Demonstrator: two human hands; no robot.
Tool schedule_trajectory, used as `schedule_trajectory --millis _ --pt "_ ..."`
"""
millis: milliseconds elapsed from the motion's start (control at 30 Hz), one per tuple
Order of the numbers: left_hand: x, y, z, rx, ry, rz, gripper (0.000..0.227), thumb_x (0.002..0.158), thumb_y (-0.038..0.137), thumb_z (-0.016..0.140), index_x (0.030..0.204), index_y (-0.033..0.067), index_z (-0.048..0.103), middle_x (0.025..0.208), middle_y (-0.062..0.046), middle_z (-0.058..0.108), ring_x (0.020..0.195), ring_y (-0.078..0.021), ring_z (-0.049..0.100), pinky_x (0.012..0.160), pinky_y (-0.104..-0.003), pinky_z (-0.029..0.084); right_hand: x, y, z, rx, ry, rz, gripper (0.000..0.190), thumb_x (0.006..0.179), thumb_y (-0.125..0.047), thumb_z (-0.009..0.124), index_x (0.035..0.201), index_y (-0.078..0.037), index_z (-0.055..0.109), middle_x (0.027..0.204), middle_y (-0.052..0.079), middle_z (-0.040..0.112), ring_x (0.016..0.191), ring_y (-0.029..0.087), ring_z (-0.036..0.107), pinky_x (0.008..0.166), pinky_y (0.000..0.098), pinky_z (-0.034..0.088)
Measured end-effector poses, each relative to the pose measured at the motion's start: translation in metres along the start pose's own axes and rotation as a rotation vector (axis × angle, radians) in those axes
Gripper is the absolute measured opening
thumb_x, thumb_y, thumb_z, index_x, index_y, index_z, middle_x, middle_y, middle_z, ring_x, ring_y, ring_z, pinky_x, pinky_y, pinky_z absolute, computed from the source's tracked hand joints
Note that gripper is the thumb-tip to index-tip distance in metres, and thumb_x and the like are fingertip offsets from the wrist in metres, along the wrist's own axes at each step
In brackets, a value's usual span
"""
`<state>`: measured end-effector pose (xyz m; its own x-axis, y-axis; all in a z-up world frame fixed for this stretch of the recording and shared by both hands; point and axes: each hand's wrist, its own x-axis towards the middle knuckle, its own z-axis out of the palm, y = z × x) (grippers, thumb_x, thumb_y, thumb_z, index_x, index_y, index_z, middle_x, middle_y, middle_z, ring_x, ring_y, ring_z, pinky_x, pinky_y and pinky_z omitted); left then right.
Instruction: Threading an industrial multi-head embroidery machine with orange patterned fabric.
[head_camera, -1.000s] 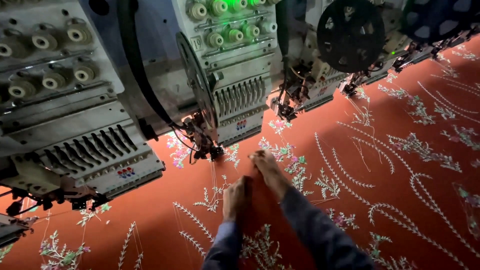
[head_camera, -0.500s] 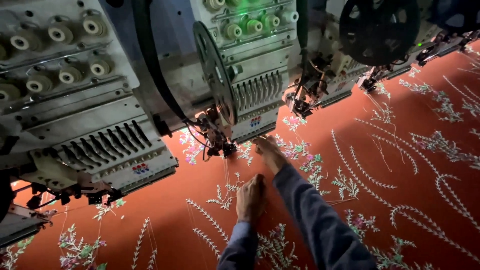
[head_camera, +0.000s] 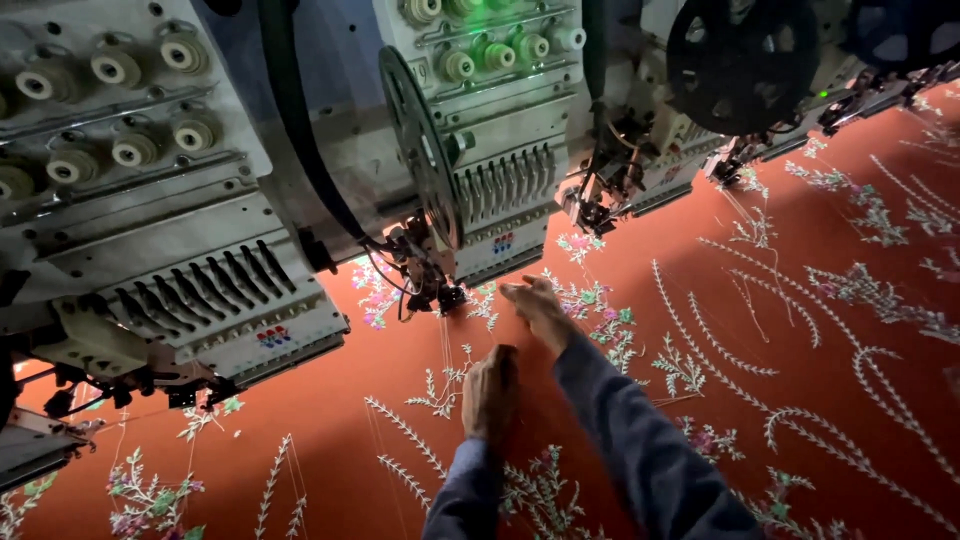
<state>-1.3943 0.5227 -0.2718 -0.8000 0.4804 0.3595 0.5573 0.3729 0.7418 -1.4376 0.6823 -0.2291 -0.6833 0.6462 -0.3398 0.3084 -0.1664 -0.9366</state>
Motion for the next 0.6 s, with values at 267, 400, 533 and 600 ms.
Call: schedule_trajectory --millis 267,400,533,600 --pt "0.016 0.009 -0.019 -0.266 0.064 -0.255 0.024 0.097 0.019 0.050 0.108 0.0215 0.071 0.084 -0.007 0.079 0.088 -0.0333 0.075 0.082 -0.049 0.056 -0.052 0.047 -0.025 -0.435 0.173 -0.495 0.048 0.089 -0.016 0.078 0.120 -0.006 0.043 0.093 0.012 0.077 0.086 0.032 0.075 0.072 0.0426 0.057" --pt "0.027 0.018 -0.029 -0.425 -0.178 -0.519 0.042 0.101 0.045 0.047 0.114 0.0147 0.074 0.102 -0.016 0.078 0.105 -0.0411 0.070 0.098 -0.053 0.050 -0.138 0.007 -0.033 -0.443 0.070 -0.012 0.026 0.096 -0.051 0.047 0.099 -0.029 0.061 0.085 0.009 0.077 0.095 0.031 0.075 0.097 0.0419 0.053" --pt "0.041 -0.021 0.013 -0.407 -0.247 -0.532 0.029 0.090 0.053 0.061 0.086 0.0281 0.076 0.066 -0.001 0.072 0.067 -0.0210 0.073 0.078 -0.038 0.057 -0.166 -0.009 -0.030 -0.380 -0.043 0.052 0.062 0.102 -0.050 0.032 0.116 -0.005 0.071 0.112 0.025 0.077 0.116 0.044 0.066 0.108 0.0500 0.044" --pt "0.022 0.019 -0.022 -0.283 -0.032 -0.493 0.030 0.095 0.035 0.051 0.101 0.0253 0.079 0.089 -0.014 0.077 0.092 -0.0419 0.072 0.084 -0.051 0.054 -0.113 0.054 -0.044 -0.751 -0.092 -0.390 0.027 0.090 -0.037 0.063 0.114 -0.023 0.063 0.107 0.011 0.078 0.101 0.032 0.075 0.094 0.0471 0.057"
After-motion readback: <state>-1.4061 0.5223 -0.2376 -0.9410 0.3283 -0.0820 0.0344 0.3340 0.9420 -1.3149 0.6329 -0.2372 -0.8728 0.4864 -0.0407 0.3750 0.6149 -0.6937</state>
